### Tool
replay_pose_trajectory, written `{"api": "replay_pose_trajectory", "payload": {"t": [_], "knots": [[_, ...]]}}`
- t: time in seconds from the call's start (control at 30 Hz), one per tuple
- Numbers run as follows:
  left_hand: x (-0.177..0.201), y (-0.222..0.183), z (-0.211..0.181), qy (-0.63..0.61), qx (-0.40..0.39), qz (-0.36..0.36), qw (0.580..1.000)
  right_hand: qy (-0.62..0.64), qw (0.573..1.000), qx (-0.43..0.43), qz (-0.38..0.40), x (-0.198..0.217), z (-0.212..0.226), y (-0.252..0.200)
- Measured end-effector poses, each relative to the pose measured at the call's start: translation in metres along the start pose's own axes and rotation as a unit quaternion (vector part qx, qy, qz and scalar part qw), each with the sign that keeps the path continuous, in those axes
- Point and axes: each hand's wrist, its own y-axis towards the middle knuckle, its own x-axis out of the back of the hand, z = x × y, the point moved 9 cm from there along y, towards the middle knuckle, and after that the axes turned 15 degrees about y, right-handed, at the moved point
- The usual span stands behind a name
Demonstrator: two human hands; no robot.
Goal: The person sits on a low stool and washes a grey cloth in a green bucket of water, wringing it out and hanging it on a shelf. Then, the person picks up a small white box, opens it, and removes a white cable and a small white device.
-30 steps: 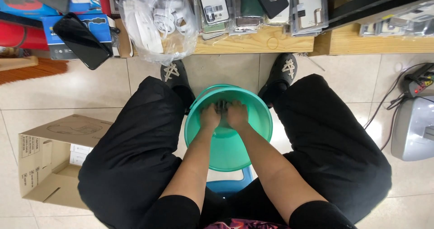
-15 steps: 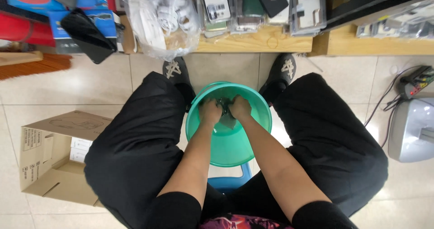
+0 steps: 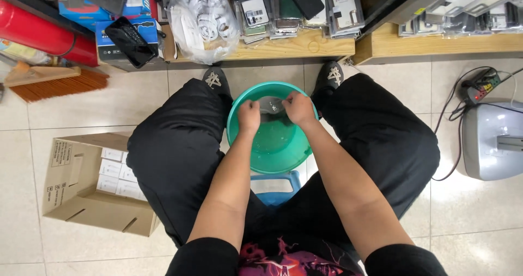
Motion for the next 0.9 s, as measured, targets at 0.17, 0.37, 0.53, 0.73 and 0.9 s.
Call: {"api": "replay_pose_trajectory", "payload": {"t": [0.17, 0.37, 0.53, 0.73, 0.9], "knots": [[0.034, -0.031, -0.026, 0.1, -0.072, 0.007, 0.992, -0.026, 1.0, 0.015, -0.001, 0.011, 0.031, -0.051], [-0.027, -0.025, 0.025, 0.282, -0.048, 0.097, 0.953, -0.084, 0.99, 0.053, 0.101, -0.088, -0.056, 0.002], [-0.068, -0.038, 0.032, 0.452, -0.091, 0.21, 0.862, -0.128, 0.973, 0.032, 0.191, -0.143, -0.094, 0.005], [-0.108, -0.027, 0.043, 0.533, -0.169, 0.27, 0.784, -0.198, 0.918, -0.003, 0.345, -0.206, -0.167, 0.021], [-0.135, -0.022, 0.054, 0.582, -0.183, 0.306, 0.731, -0.193, 0.92, -0.06, 0.335, -0.197, -0.138, 0.017]]}}
